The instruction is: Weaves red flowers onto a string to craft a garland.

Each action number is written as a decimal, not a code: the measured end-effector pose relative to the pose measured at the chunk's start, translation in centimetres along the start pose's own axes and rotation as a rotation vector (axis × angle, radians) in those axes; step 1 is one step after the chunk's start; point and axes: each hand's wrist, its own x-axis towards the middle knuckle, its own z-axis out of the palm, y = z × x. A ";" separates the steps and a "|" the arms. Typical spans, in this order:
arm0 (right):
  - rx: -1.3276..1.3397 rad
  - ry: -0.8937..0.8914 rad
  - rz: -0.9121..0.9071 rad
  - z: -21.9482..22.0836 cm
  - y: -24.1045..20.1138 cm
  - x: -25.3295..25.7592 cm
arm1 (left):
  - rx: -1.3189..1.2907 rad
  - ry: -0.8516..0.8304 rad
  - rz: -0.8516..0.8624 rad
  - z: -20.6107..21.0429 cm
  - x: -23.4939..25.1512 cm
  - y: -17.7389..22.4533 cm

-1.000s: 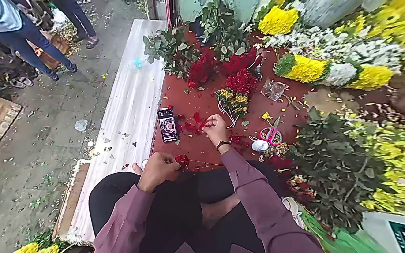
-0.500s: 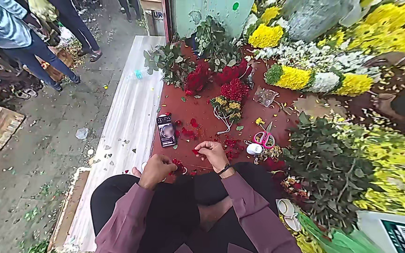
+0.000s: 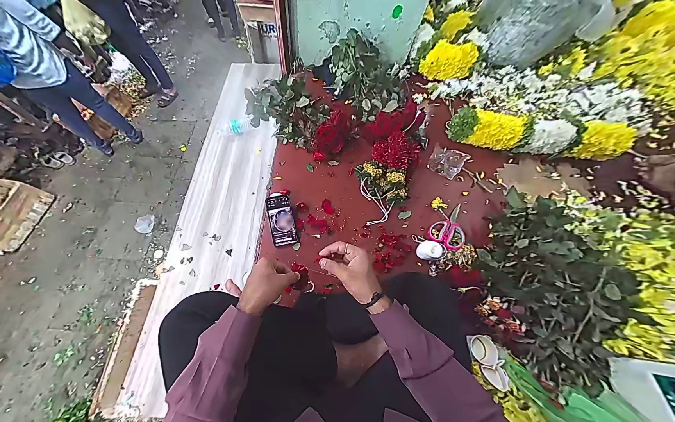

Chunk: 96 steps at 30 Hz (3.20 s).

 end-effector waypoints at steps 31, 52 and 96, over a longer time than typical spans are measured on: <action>-0.387 -0.247 0.256 -0.6 1.6 -0.3 | -0.168 -0.109 -0.012 0.4 0.0 0.1; 0.245 -0.416 0.128 0.6 2.5 -0.5 | -0.575 -0.230 0.467 -0.6 -1.6 3.2; -1.185 -0.045 -0.041 -6.3 11.4 15.6 | 0.156 -0.130 -0.070 -0.2 -1.0 1.2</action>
